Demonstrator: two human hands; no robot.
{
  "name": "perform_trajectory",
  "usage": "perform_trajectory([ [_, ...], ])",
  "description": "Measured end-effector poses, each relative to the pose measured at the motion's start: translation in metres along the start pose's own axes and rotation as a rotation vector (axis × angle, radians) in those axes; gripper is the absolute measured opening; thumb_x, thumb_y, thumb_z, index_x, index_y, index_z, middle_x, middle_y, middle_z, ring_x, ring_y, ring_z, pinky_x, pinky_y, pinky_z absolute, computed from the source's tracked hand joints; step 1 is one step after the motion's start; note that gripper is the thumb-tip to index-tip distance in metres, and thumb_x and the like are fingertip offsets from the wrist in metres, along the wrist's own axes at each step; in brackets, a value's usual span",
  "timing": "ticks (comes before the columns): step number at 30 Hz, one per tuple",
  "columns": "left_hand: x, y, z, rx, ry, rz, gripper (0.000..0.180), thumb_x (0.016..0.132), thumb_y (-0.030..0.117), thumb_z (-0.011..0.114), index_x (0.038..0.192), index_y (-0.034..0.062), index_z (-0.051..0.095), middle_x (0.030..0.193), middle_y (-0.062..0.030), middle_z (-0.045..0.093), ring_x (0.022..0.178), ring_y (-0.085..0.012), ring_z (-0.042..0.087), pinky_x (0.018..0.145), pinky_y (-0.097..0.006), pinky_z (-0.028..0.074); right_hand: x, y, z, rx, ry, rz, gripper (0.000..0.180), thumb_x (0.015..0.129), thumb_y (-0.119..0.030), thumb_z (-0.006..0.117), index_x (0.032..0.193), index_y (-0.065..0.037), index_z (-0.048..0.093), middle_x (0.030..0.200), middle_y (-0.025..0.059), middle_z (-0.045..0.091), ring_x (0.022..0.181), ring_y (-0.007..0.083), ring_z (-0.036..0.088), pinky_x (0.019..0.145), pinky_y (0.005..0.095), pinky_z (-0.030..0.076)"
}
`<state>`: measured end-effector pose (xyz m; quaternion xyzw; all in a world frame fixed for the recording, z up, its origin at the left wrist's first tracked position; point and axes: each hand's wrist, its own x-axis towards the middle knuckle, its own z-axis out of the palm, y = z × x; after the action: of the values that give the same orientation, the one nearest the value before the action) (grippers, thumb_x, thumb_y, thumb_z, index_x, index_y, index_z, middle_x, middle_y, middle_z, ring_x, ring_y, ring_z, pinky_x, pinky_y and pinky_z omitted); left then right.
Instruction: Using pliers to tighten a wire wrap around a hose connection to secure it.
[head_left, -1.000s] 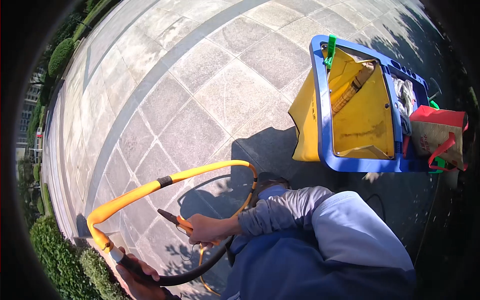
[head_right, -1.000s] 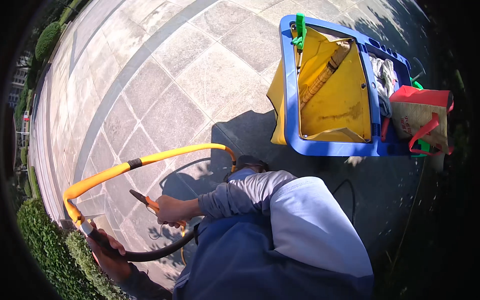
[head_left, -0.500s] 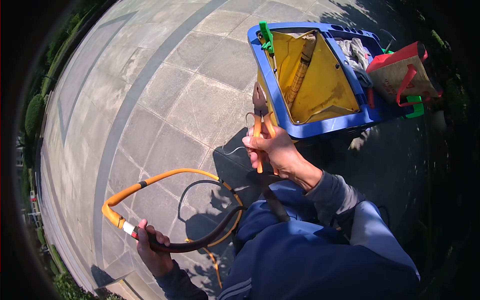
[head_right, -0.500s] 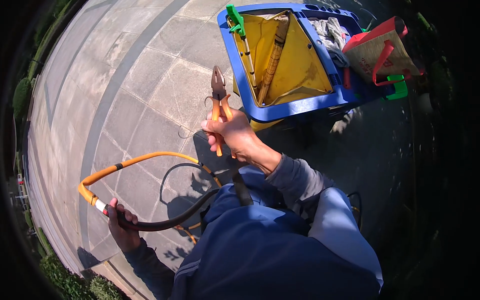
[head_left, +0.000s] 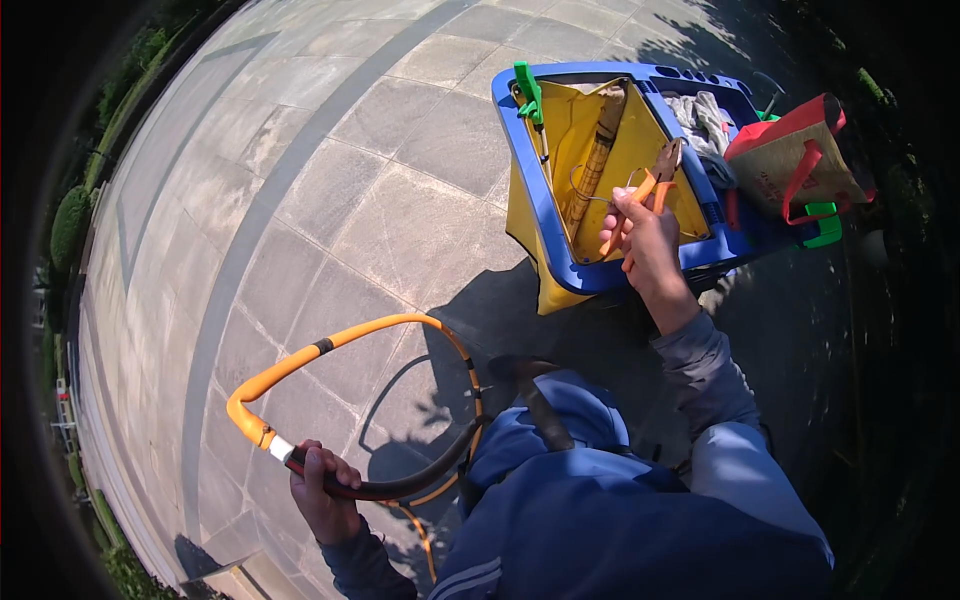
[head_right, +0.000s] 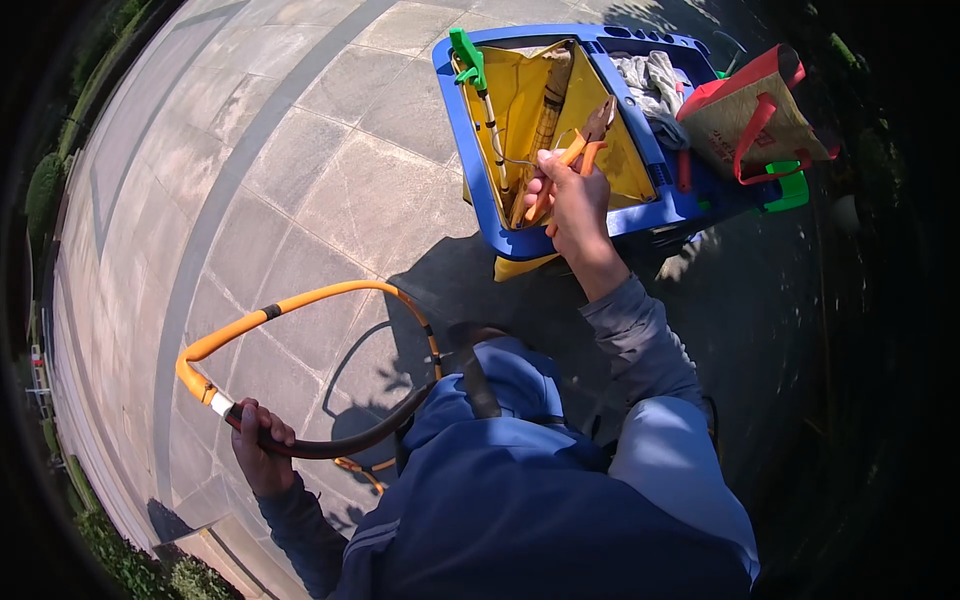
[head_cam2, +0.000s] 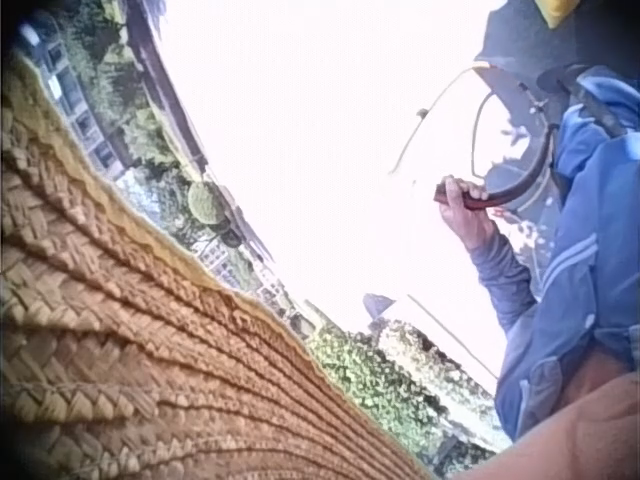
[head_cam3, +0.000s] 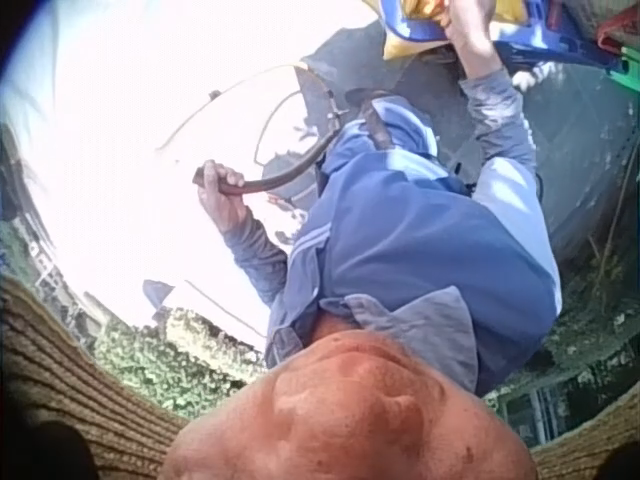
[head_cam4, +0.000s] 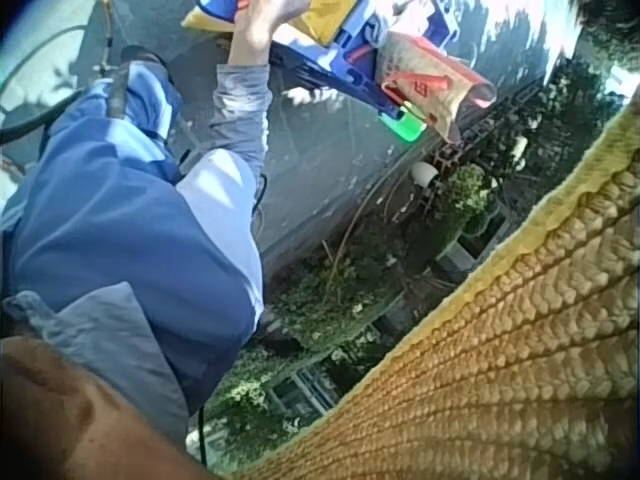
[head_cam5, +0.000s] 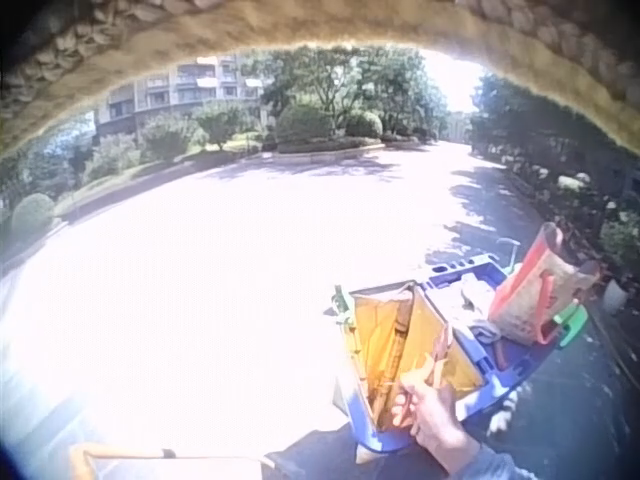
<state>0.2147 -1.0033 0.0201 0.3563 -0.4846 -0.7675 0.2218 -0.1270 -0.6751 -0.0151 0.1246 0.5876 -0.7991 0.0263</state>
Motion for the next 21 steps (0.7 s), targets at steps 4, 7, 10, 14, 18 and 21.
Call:
perform_trajectory([
  [4, -0.011, 0.004, -0.003, 0.044, 0.016, 0.018, 0.024, 0.1, 0.02, 0.061, 0.112, 0.0031, 0.05, 0.072, -0.0037, 0.051, 0.055, -0.0142, 0.053, 0.051, -0.03, 0.047, 0.015, 0.013, 0.0, -0.019, -0.043, 0.061, 0.01, 0.098, -0.012, 0.061, 0.1, -0.003, 0.057, 0.076, 0.0049, 0.058, 0.059, 0.0135, 0.059, 0.052, 0.028, 0.053],
  [7, -0.019, 0.004, -0.008, 0.052, 0.033, 0.03, 0.024, 0.098, 0.018, 0.062, 0.112, 0.0029, 0.05, 0.072, -0.0037, 0.051, 0.054, -0.0149, 0.053, 0.052, -0.031, 0.048, 0.024, 0.023, 0.004, -0.046, -0.014, -0.002, 0.014, 0.098, -0.015, 0.062, 0.101, -0.003, 0.056, 0.081, 0.0071, 0.058, 0.063, 0.0148, 0.061, 0.053, 0.0281, 0.054],
  [10, -0.029, 0.005, -0.011, 0.01, 0.051, 0.045, 0.024, 0.095, 0.013, 0.063, 0.112, 0.0025, 0.05, 0.074, -0.0044, 0.052, 0.058, -0.0155, 0.054, 0.055, -0.031, 0.049, 0.039, 0.033, -0.005, 0.0, 0.011, 0.029, 0.024, 0.099, -0.024, 0.063, 0.104, -0.002, 0.055, 0.084, 0.009, 0.059, 0.067, 0.0167, 0.062, 0.055, 0.0312, 0.056],
  [14, -0.032, 0.003, -0.005, -0.041, 0.033, 0.087, 0.03, 0.092, 0.007, 0.062, 0.117, 0.0009, 0.047, 0.089, -0.0094, 0.054, 0.068, -0.0168, 0.058, 0.063, -0.034, 0.051, 0.019, 0.035, -0.006, -0.072, -0.095, 0.096, 0.025, 0.101, -0.029, 0.059, 0.102, -0.004, 0.054, 0.079, 0.0061, 0.057, 0.062, 0.0149, 0.059, 0.051, 0.0293, 0.052],
  [18, -0.039, 0.009, 0.003, -0.094, 0.009, 0.149, 0.037, 0.089, 0.004, 0.06, 0.123, 0.0, 0.047, 0.098, -0.0103, 0.055, 0.077, -0.0184, 0.059, 0.071, -0.037, 0.053, -0.032, 0.041, 0.023, -0.095, -0.375, 0.182, 0.022, 0.1, -0.027, 0.062, 0.1, -0.005, 0.056, 0.078, 0.0033, 0.057, 0.06, 0.0133, 0.057, 0.051, 0.0281, 0.049],
  [21, -0.041, 0.013, 0.005, -0.054, 0.025, 0.196, 0.044, 0.091, 0.009, 0.061, 0.131, -0.0024, 0.046, 0.101, -0.0089, 0.057, 0.084, -0.0179, 0.06, 0.071, -0.036, 0.053, -0.07, 0.046, 0.053, -0.286, -0.515, 0.328, 0.023, 0.099, -0.027, 0.062, 0.1, -0.004, 0.056, 0.077, 0.0045, 0.058, 0.058, 0.0136, 0.058, 0.048, 0.0272, 0.048],
])
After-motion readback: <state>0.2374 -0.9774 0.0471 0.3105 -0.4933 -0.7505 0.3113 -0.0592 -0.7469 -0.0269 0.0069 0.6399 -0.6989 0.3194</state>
